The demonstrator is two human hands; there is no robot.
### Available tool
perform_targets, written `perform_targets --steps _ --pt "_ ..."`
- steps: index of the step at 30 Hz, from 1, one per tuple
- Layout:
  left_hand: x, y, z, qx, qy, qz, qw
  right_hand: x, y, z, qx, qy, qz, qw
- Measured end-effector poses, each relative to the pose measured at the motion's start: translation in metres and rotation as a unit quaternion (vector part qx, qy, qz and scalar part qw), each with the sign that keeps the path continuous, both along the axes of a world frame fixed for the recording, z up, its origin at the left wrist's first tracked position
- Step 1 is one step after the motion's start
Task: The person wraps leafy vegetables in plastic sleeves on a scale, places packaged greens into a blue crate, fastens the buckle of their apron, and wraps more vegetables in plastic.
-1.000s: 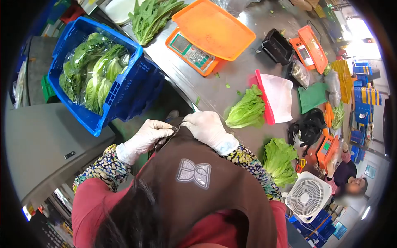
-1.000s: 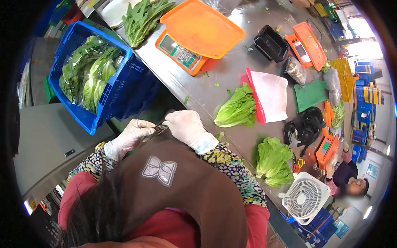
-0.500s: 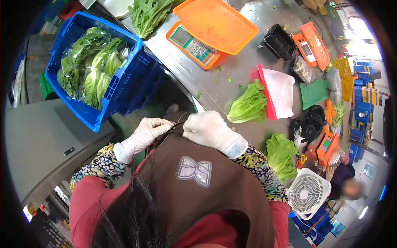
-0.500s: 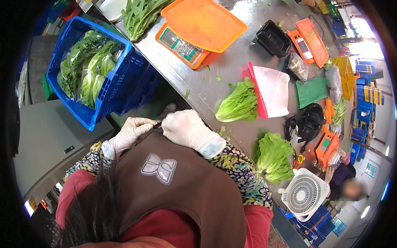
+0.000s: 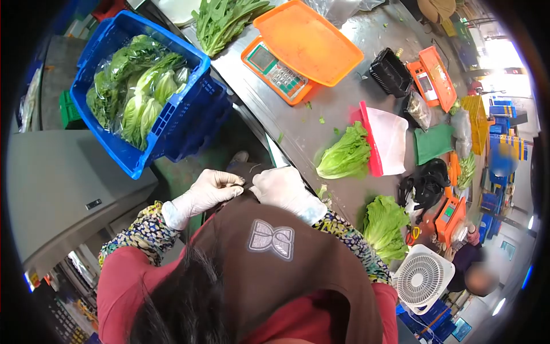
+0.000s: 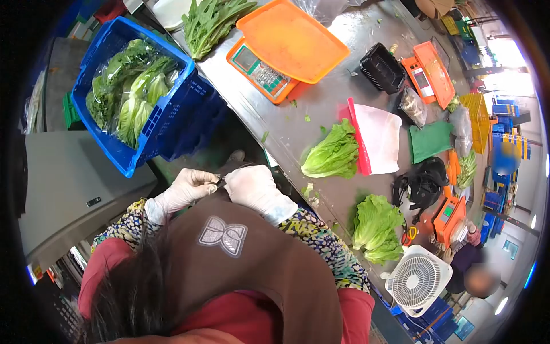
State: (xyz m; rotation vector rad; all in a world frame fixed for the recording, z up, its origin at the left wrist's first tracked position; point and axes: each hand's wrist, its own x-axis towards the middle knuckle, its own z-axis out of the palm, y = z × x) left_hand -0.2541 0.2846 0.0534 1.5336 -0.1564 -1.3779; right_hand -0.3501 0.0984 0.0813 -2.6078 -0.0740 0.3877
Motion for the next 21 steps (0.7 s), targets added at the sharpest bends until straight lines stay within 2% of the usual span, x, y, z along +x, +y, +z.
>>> perform_targets --steps 4,8,9,10,12,13,15,16,19,20,21 --pt "-0.001 0.002 0.001 0.005 0.026 -0.003 1.0 -0.003 0.001 0.004 0.001 0.01 -0.01 1.0" --pt "-0.008 0.0 0.006 -0.012 -0.062 -0.013 0.998 -0.016 -0.012 -0.004 -0.028 0.02 -0.001 0.999" --pt "-0.009 0.001 0.006 -0.01 -0.071 -0.021 0.997 -0.02 -0.019 0.004 -0.039 0.076 0.015 0.996" --pt "-0.009 0.001 0.008 -0.017 -0.093 -0.037 0.995 -0.03 -0.026 0.004 -0.037 0.085 -0.012 0.996" --pt "-0.008 0.002 0.011 0.002 -0.076 -0.048 0.996 -0.06 -0.038 0.004 0.046 0.015 -0.053 0.997" --pt "-0.008 0.002 0.01 -0.007 -0.062 -0.033 0.998 -0.08 -0.046 0.006 0.142 -0.002 -0.115 0.983" --pt "-0.008 0.004 0.01 0.0 -0.028 -0.022 0.999 -0.117 -0.065 0.02 0.328 -0.016 -0.25 0.911" --pt "-0.009 0.007 0.008 0.007 -0.01 -0.006 1.0 -0.142 -0.069 0.016 0.328 -0.05 -0.284 0.9" --pt "-0.006 0.007 0.004 0.033 0.001 -0.031 0.999 -0.205 -0.058 0.002 0.277 -0.048 -0.29 0.915" --pt "-0.005 0.007 0.003 0.031 0.004 -0.04 0.999 -0.219 -0.048 0.0 0.274 0.032 -0.325 0.905" --pt "-0.004 0.004 0.003 0.031 0.008 -0.049 0.998 -0.23 -0.033 -0.008 0.314 0.021 -0.377 0.871"
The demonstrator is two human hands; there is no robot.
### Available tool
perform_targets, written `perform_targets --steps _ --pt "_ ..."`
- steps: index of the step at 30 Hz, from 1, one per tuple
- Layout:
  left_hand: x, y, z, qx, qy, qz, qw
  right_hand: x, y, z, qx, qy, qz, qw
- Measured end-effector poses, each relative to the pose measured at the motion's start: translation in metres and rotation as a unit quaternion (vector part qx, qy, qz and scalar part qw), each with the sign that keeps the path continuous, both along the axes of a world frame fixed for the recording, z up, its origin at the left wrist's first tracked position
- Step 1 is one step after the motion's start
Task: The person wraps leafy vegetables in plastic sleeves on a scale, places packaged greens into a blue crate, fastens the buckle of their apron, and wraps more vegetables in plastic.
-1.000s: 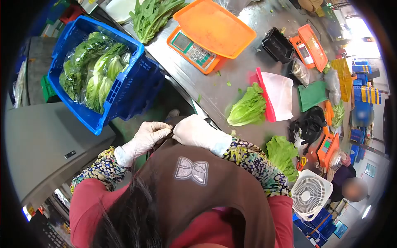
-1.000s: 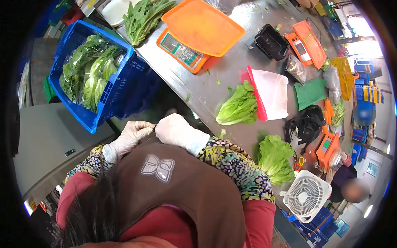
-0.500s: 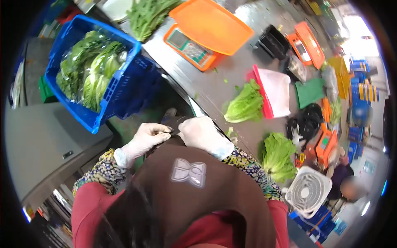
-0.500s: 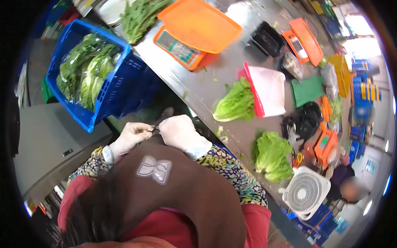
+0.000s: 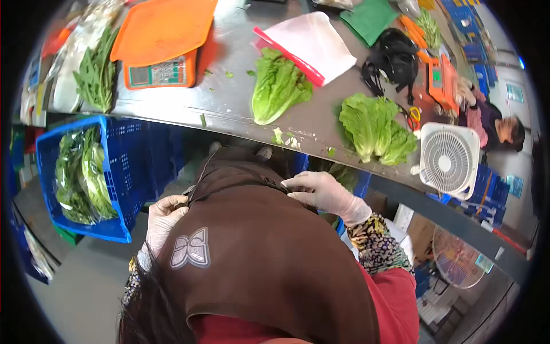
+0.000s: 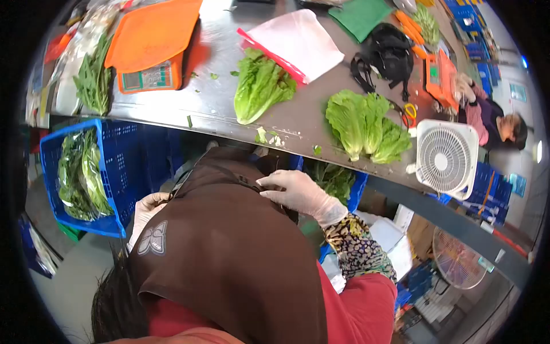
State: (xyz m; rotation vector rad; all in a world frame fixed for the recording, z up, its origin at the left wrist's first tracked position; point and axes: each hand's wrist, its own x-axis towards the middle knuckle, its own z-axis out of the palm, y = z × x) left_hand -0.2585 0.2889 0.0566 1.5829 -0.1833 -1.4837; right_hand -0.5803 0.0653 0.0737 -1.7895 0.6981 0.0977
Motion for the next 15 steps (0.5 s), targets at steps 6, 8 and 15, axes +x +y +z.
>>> perform_targets --steps 6,8,15 --pt "-0.004 -0.027 0.019 0.027 0.081 -0.028 0.996 -0.028 0.045 -0.022 0.101 -0.04 -0.184 0.977" --pt "-0.005 -0.034 0.021 0.029 0.09 -0.043 0.995 -0.033 0.052 -0.023 0.129 -0.041 -0.202 0.97" --pt "-0.006 -0.042 0.016 0.036 0.068 -0.078 0.994 -0.05 0.069 -0.027 0.022 -0.047 -0.175 0.983"
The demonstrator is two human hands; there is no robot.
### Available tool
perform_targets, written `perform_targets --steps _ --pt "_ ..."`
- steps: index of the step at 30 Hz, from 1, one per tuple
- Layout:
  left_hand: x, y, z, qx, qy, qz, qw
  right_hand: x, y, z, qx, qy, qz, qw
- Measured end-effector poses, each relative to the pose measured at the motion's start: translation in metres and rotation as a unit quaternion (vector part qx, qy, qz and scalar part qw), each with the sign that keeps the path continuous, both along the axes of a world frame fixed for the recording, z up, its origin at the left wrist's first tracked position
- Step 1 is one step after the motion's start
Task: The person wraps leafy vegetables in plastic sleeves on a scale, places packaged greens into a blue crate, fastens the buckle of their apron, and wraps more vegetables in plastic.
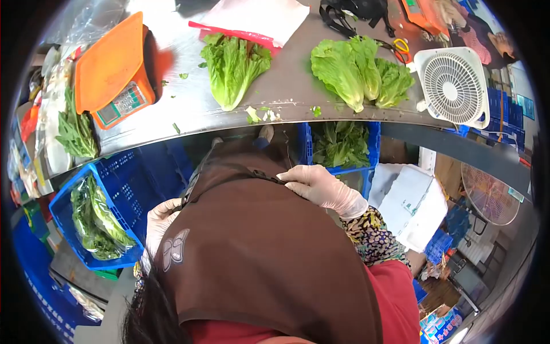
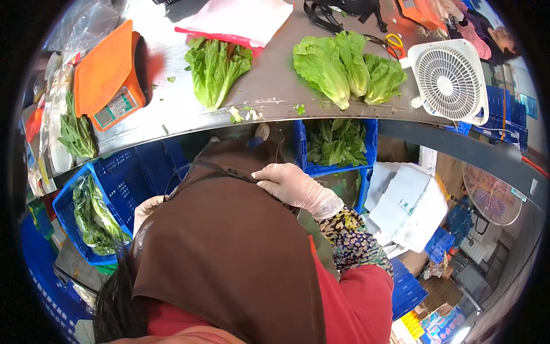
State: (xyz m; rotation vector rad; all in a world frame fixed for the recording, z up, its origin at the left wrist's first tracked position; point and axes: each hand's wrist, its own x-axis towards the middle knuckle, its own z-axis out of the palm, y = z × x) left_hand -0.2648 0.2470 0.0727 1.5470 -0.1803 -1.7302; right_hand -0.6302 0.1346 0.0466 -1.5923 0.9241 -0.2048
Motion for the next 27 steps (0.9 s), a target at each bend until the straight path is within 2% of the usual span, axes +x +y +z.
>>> perform_targets --steps 3,5,8,9,10,12,13,14,17,18,20,21,23,24,26,27 --pt "0.0 0.0 0.002 -0.002 -0.001 -0.011 1.0 -0.001 0.003 0.009 0.067 0.016 -0.033 0.997" --pt "-0.002 0.002 0.005 -0.011 0.005 -0.013 1.0 -0.014 0.01 0.011 0.166 0.047 -0.037 0.984" --pt "0.002 0.002 0.007 -0.002 0.005 -0.036 0.999 -0.028 0.024 0.008 0.195 0.05 -0.021 0.979" --pt "0.002 0.004 0.005 -0.004 0.013 -0.034 0.999 -0.027 0.023 0.016 0.201 0.1 -0.003 0.974" --pt "0.002 0.004 0.005 -0.006 0.021 -0.033 0.999 -0.025 0.025 0.016 0.199 0.098 -0.003 0.975" --pt "0.002 0.004 0.005 -0.01 0.011 -0.042 0.999 -0.019 0.029 0.015 0.118 0.169 0.027 0.978" --pt "0.002 0.004 0.005 -0.011 0.005 -0.051 0.999 -0.017 0.037 0.009 0.002 0.16 0.012 0.987" --pt "0.001 0.003 0.005 -0.011 -0.002 -0.06 0.998 -0.016 0.044 0.003 0.001 0.16 0.01 0.987" --pt "0.0 0.003 0.006 -0.009 -0.02 -0.083 0.996 -0.012 0.061 -0.015 -0.231 0.118 -0.112 0.959" --pt "0.0 0.002 0.007 -0.008 -0.025 -0.091 0.995 -0.01 0.061 -0.02 -0.231 0.12 -0.113 0.959" --pt "-0.003 0.0 0.009 -0.003 -0.036 -0.11 0.993 -0.006 0.058 -0.028 -0.302 0.117 -0.168 0.931" --pt "-0.008 -0.006 0.013 -0.001 -0.035 -0.11 0.993 -0.002 0.054 -0.023 -0.284 0.096 -0.193 0.934" --pt "-0.009 -0.026 0.018 -0.021 -0.004 -0.173 0.985 0.001 0.051 -0.026 -0.295 0.101 -0.198 0.929" --pt "-0.018 -0.043 0.025 -0.021 -0.028 -0.207 0.978 0.002 0.05 -0.027 -0.304 0.107 -0.199 0.925" --pt "-0.022 -0.066 0.016 -0.037 0.029 -0.242 0.969 0.007 0.049 -0.03 -0.311 0.12 -0.21 0.919" --pt "-0.046 -0.09 0.031 -0.027 0.068 -0.244 0.967 0.008 0.049 -0.035 -0.331 0.131 -0.206 0.911"
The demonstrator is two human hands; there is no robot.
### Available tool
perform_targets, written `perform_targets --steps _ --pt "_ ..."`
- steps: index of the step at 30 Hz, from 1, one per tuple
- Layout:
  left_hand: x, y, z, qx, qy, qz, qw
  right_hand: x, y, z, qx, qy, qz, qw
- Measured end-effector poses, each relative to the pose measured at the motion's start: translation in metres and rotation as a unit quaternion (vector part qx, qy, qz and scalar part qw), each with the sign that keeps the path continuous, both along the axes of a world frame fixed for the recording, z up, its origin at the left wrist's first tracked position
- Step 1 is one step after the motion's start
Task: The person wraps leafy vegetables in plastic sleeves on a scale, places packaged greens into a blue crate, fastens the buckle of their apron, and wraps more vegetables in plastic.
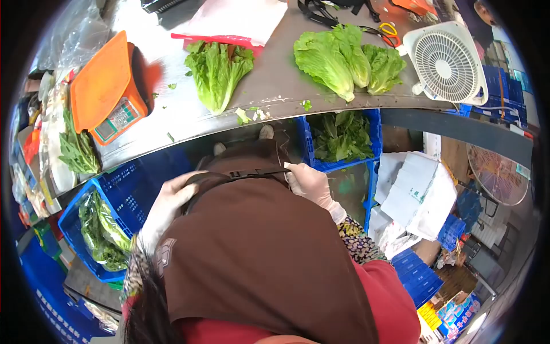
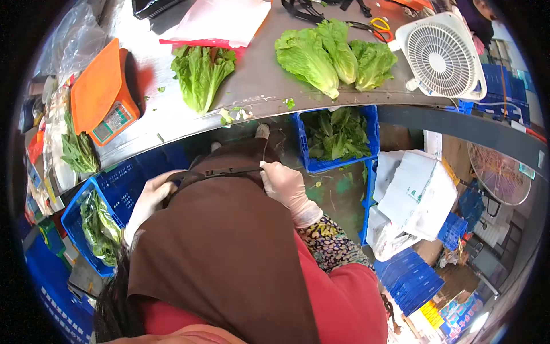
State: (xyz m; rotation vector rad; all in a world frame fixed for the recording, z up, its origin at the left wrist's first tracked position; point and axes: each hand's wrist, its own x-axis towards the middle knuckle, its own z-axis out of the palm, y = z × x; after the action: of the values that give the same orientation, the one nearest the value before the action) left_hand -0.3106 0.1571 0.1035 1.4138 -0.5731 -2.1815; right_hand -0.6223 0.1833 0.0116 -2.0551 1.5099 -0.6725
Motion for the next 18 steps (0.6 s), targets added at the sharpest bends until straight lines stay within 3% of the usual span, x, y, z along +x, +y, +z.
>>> perform_targets --steps 3,5,8,13,15,18 --pt "-0.044 -0.034 -0.005 0.02 -0.015 -0.035 0.999 0.004 0.004 0.0 0.006 0.013 -0.012 1.0" --pt "-0.057 -0.054 -0.005 0.01 -0.007 -0.144 0.989 0.004 0.009 0.002 0.025 0.026 0.001 0.999" --pt "-0.075 -0.062 -0.01 0.022 -0.009 -0.143 0.989 -0.01 0.02 0.019 0.18 0.061 -0.013 0.982" --pt "-0.089 -0.07 -0.005 0.056 0.017 -0.115 0.992 -0.032 0.067 0.045 0.304 0.12 -0.065 0.943" --pt "-0.09 -0.075 -0.002 0.042 0.02 -0.156 0.987 -0.03 0.074 0.052 0.37 0.176 -0.11 0.906" --pt "-0.089 -0.077 -0.003 0.038 0.006 -0.169 0.985 -0.023 0.092 0.044 0.277 0.108 -0.164 0.94"
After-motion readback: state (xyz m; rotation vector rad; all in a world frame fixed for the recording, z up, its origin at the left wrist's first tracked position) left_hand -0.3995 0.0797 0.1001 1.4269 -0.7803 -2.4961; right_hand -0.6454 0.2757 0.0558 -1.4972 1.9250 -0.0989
